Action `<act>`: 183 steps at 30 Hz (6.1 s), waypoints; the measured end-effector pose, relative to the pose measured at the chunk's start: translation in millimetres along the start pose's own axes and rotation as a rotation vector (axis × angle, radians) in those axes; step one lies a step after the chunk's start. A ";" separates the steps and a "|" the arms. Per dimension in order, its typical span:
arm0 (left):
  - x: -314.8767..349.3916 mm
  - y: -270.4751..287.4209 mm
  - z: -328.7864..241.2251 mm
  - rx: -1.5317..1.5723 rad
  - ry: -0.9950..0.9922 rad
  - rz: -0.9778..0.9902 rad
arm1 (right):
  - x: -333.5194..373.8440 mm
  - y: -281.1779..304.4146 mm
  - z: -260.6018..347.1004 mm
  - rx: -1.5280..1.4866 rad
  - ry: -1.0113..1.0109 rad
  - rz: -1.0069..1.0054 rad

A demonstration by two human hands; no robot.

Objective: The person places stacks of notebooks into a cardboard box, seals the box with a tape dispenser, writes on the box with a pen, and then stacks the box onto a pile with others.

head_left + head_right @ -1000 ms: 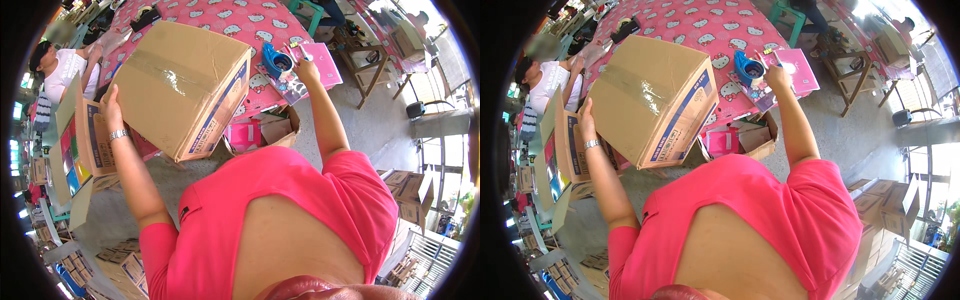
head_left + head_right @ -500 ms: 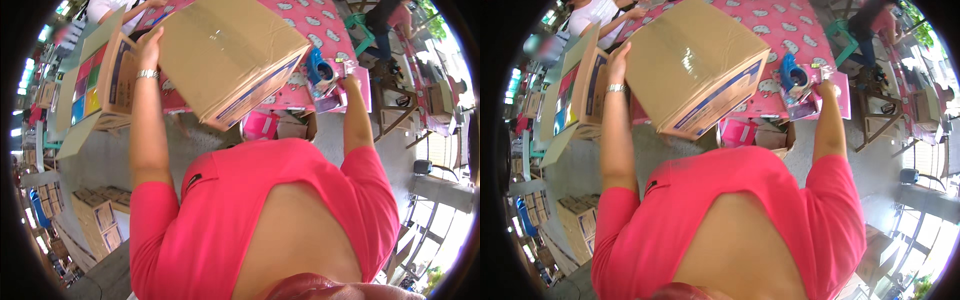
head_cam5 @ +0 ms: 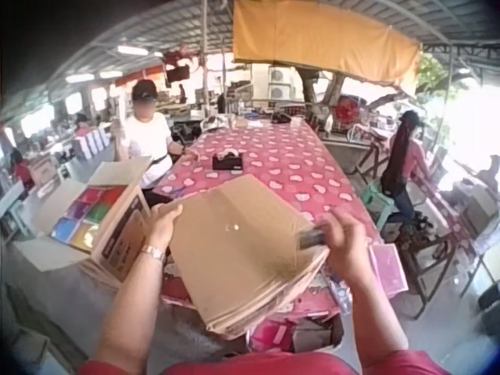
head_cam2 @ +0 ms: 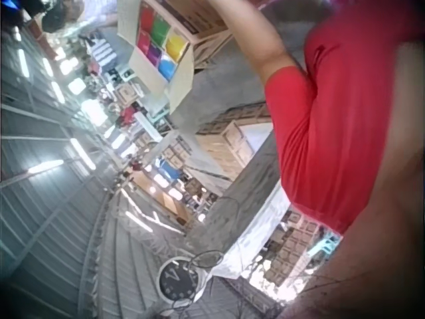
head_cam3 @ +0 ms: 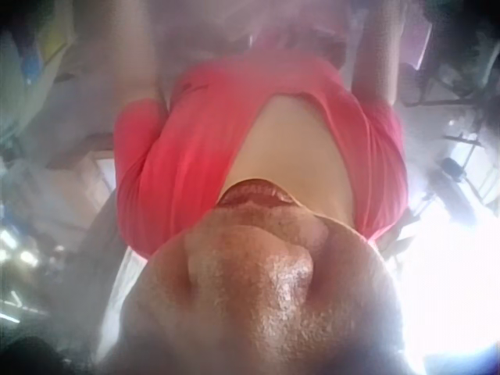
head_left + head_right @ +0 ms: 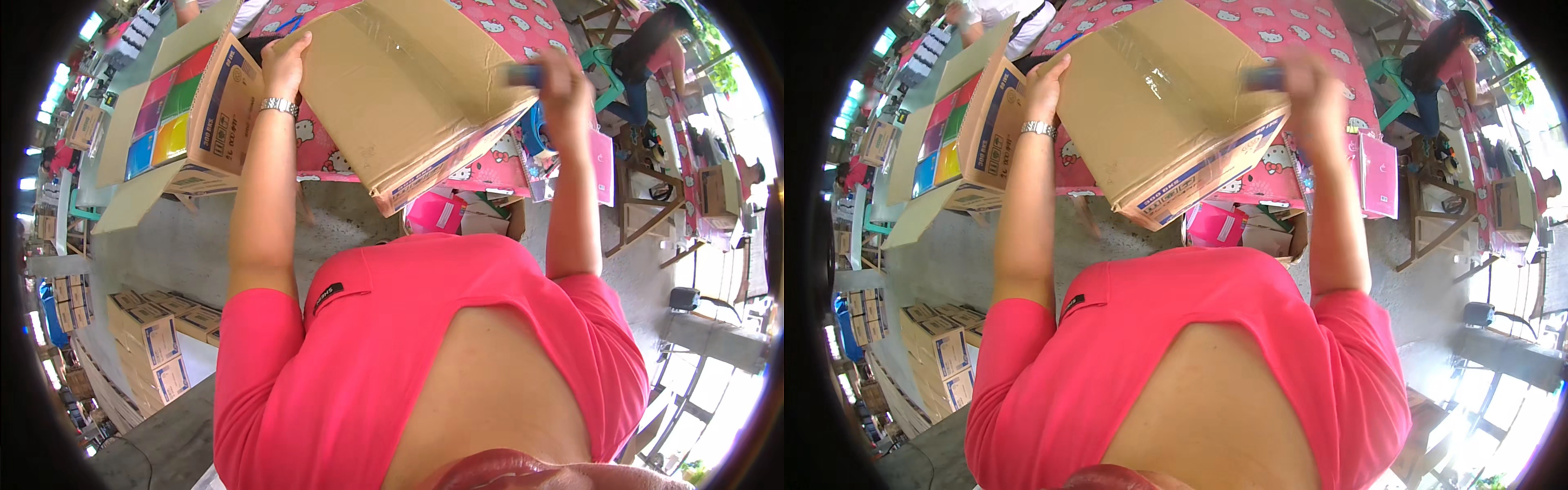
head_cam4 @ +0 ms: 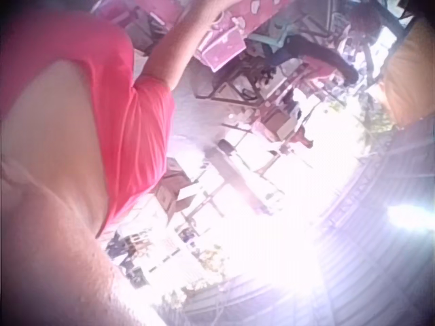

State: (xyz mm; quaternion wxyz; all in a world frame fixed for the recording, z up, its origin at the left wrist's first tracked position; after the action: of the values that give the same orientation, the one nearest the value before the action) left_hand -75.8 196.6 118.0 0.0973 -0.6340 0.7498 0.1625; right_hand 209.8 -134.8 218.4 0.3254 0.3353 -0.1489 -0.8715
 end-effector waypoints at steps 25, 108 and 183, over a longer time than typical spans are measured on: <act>-2.7 -14.1 -8.7 0.163 -0.015 0.189 | 94.7 101.2 -209.2 0.581 -0.580 -0.075; 483.9 793.7 137.2 0.176 0.302 -1.243 | 416.5 -721.8 141.8 -0.407 -1.100 1.438; 487.5 1305.8 356.0 0.190 1.855 -1.699 | 986.4 -1624.8 1150.5 0.044 0.817 1.766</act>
State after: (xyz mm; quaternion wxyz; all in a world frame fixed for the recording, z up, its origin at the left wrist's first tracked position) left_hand -1466.3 66.2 -226.9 -0.3459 -0.7808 -0.0987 -0.5108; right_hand -1889.0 463.4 -197.8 0.8822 0.3856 -0.2385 -0.1272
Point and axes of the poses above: each hand's wrist, its own x-axis away from the middle knuckle, its own y-axis out of the back of the hand, z = x × y, the point moved 7 cm from there along -x, towards the middle knuckle, and after that the axes turned 9 degrees about -y, right-handed, at the moved point
